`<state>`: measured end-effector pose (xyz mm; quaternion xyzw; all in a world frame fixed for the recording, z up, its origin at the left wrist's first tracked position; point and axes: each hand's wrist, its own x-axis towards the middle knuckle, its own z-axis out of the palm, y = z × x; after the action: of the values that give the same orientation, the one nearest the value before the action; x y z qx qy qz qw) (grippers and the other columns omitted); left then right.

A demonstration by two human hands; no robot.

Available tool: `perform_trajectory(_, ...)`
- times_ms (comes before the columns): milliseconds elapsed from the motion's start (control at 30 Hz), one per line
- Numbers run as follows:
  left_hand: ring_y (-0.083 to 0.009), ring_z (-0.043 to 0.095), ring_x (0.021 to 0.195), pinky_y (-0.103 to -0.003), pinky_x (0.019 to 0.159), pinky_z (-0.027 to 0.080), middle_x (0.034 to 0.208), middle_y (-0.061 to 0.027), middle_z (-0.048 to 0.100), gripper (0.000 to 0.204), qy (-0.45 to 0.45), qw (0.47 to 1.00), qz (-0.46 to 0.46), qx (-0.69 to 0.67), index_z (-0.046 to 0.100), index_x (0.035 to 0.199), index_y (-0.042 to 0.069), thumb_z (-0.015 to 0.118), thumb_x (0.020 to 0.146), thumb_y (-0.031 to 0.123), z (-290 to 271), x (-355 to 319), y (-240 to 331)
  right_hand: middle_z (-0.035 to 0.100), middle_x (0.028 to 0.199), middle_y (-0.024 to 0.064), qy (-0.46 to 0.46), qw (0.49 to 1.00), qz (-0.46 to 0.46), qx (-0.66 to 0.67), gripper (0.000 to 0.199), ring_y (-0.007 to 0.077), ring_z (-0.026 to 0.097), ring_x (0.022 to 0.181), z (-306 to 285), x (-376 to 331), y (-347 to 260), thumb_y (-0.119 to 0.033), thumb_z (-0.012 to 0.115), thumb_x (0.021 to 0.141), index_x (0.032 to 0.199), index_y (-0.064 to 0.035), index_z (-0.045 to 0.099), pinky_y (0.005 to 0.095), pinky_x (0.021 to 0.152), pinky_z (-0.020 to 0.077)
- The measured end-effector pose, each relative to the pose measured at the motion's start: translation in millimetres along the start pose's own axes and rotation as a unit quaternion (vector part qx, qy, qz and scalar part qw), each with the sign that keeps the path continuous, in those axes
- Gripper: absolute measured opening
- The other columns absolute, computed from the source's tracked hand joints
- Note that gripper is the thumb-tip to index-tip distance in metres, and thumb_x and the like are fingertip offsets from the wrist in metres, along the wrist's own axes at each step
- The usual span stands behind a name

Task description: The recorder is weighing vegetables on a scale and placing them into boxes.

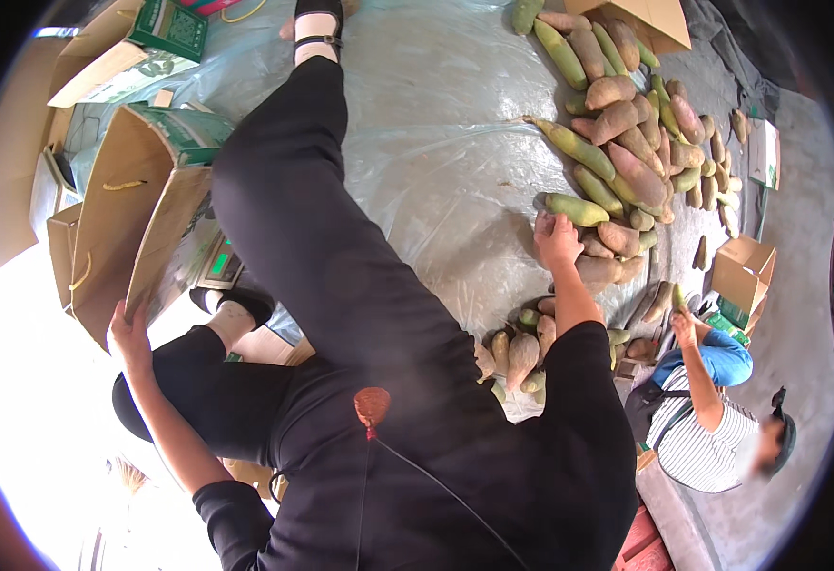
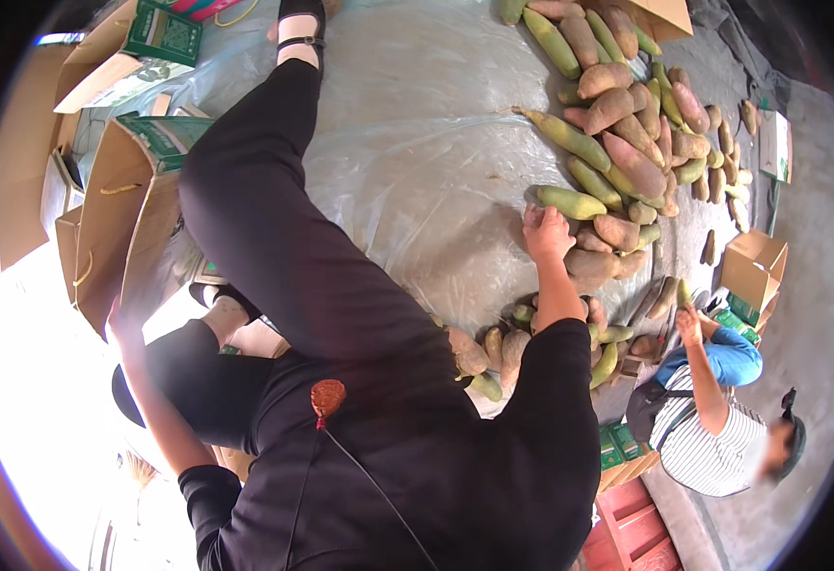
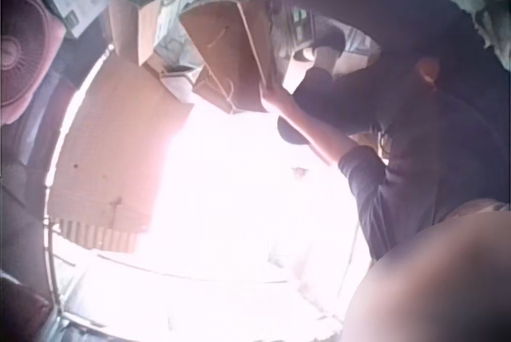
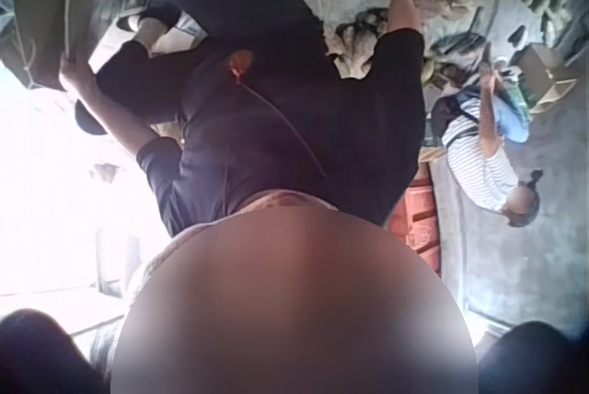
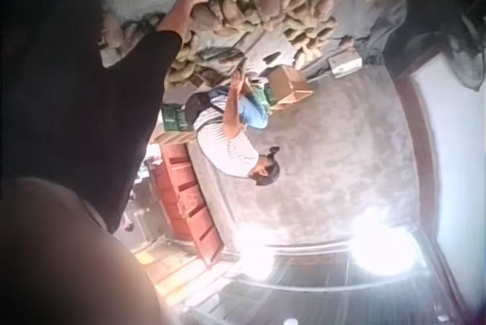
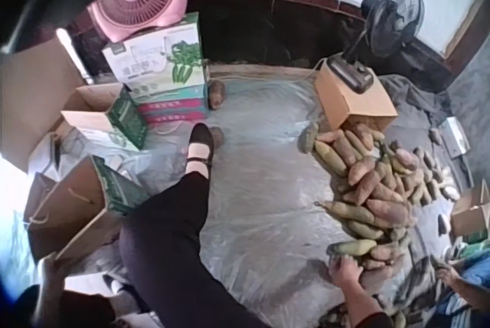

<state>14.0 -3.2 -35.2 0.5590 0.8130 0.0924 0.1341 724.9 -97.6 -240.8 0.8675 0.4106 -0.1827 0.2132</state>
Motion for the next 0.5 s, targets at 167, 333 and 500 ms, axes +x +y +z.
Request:
perform_trajectory(167, -0.0270, 0.064, 0.078, -0.033, 0.074, 0.047, 0.086, -0.0139, 0.066, 0.025, -0.031, 0.996, -0.020, 0.083, 0.064, 0.102, 0.004, 0.063, 0.083, 0.021, -4.9, -2.8, 56.7, 0.058, 0.105, 0.0061, 0.025, 0.872, -0.067, 0.484, 0.051, 0.0234, 0.059, 0.094, -2.3, 31.8, 3.6, -0.018, 0.075, 0.073, 0.115, -0.0062, 0.048, 0.0361, 0.082, 0.0474)
perform_trajectory(333, -0.0288, 0.064, 0.083, -0.035, 0.074, 0.048, 0.090, -0.0116, 0.066, 0.025, -0.042, 0.993, -0.032, 0.109, 0.065, 0.100, 0.008, 0.065, 0.080, 0.024, -19.3, -11.4, 74.1, 0.055, 0.109, 0.0070, 0.038, 0.672, -0.214, 0.708, 0.047, 0.0155, 0.053, 0.100, -112.3, 22.0, -95.9, -0.003, 0.071, 0.078, 0.118, -0.0001, 0.046, 0.0293, 0.090, 0.0417)
perform_trajectory(500, -0.0318, 0.062, 0.084, -0.039, 0.073, 0.047, 0.087, -0.0119, 0.065, 0.019, -0.024, 0.995, 0.015, 0.091, 0.064, 0.092, 0.008, 0.063, 0.081, 0.023, -18.5, -15.1, 74.2, 0.053, 0.115, 0.0085, 0.065, 0.600, -0.415, 0.681, 0.049, 0.0168, 0.051, 0.106, -270.2, -38.4, -197.8, 0.000, 0.069, 0.078, 0.121, 0.0016, 0.045, 0.0304, 0.095, 0.0402)
